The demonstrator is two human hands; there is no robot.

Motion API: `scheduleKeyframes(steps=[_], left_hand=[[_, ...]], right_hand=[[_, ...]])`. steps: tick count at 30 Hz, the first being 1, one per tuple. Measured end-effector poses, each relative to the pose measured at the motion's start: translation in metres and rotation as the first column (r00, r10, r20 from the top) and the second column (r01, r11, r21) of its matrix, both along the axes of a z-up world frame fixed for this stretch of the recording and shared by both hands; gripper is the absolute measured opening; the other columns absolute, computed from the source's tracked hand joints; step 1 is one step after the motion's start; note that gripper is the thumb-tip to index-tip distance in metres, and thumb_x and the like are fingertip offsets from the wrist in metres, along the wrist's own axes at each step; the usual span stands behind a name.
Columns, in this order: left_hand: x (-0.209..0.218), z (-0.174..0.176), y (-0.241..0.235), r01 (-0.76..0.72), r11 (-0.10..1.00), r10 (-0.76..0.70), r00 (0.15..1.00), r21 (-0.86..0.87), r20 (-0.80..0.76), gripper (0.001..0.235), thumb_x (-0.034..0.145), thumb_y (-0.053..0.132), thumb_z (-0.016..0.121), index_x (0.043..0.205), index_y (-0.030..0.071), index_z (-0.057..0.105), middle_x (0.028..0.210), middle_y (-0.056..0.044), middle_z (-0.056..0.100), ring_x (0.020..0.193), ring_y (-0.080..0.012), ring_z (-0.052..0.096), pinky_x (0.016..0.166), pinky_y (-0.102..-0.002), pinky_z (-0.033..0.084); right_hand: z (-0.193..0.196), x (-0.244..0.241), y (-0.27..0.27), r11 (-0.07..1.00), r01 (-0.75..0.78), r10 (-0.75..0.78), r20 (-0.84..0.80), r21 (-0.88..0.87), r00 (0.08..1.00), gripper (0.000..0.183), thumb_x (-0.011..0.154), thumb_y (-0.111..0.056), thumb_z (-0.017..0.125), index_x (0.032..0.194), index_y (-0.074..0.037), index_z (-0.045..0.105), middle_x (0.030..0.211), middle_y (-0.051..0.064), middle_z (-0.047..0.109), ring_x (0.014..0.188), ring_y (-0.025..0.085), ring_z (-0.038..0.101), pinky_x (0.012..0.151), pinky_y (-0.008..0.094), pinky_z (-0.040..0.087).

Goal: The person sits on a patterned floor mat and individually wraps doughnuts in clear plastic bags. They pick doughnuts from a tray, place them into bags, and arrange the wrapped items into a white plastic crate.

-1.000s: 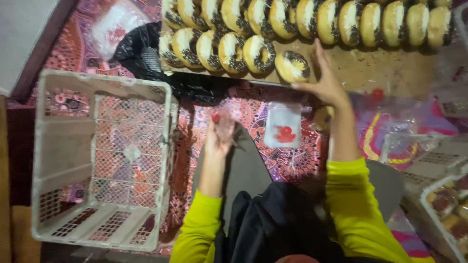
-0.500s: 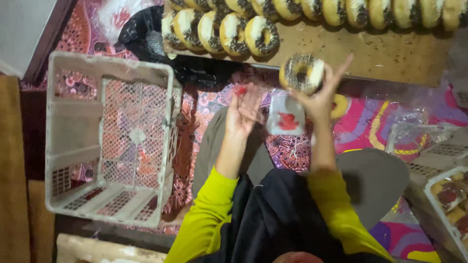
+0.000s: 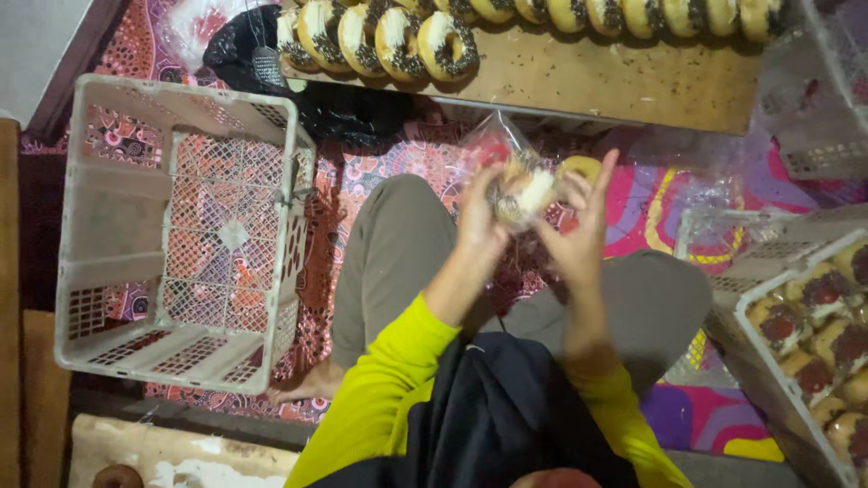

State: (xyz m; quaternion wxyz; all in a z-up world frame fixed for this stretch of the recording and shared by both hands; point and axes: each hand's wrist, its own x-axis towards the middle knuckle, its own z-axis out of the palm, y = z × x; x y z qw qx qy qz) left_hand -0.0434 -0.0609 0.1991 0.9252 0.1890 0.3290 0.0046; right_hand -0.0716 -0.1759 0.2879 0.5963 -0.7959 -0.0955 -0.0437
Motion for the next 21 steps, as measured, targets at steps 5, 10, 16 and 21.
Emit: scheduleKeyframes(steps=[5, 10, 16, 21], left_hand=[[-0.016, -0.002, -0.009, 0.217, 0.967, -0.206, 0.974, -0.136, 0.09, 0.04, 0.098, 0.019, 0.07, 0.129, -0.004, 0.059, 0.114, -0.021, 0.067, 0.095, -0.0308, 0.071, 0.074, -0.041, 0.064], [-0.045, 0.003, 0.02, 0.363, 0.849, -0.448, 0.881, 0.385, 0.156, 0.063, 0.1, 0.023, 0.068, 0.152, 0.018, 0.033, 0.13, -0.024, 0.056, 0.103, -0.0298, 0.065, 0.08, -0.038, 0.051], [-0.063, 0.046, 0.027, 0.265, 0.696, -0.551, 0.793, 0.667, 0.26, 0.03, 0.11, 0.023, 0.059, 0.121, 0.001, 0.076, 0.113, -0.016, 0.079, 0.102, -0.0219, 0.074, 0.095, -0.033, 0.057], [-0.098, 0.085, 0.028, 0.151, -0.031, -0.796, 0.594, 0.988, -0.115, 0.022, 0.108, 0.021, 0.057, 0.11, 0.005, 0.072, 0.086, -0.019, 0.074, 0.076, -0.0286, 0.076, 0.073, -0.037, 0.057]], right_hand=[[-0.014, -0.018, -0.013, 0.948, 0.296, -0.275, 0.172, -0.114, 0.946, 0.126, 0.074, -0.014, 0.098, 0.166, -0.012, 0.013, 0.131, 0.014, 0.057, 0.126, 0.027, 0.057, 0.119, 0.04, 0.041], [0.015, 0.006, -0.04, 0.883, -0.003, 0.115, 0.21, -0.469, 0.971, 0.036, 0.093, -0.019, 0.073, 0.128, -0.018, 0.069, 0.117, 0.012, 0.067, 0.108, 0.023, 0.065, 0.094, 0.033, 0.051], [0.059, -0.003, -0.048, 0.832, -0.056, 0.172, 0.16, -0.553, 0.972, 0.031, 0.09, -0.005, 0.065, 0.12, -0.005, 0.072, 0.101, 0.015, 0.069, 0.093, 0.034, 0.067, 0.081, 0.041, 0.054], [0.054, -0.018, -0.074, 0.454, -0.183, 0.694, 0.217, -0.872, 0.686, 0.013, 0.081, -0.017, 0.072, 0.088, -0.007, 0.067, 0.08, 0.009, 0.06, 0.078, 0.031, 0.061, 0.07, 0.045, 0.048]])
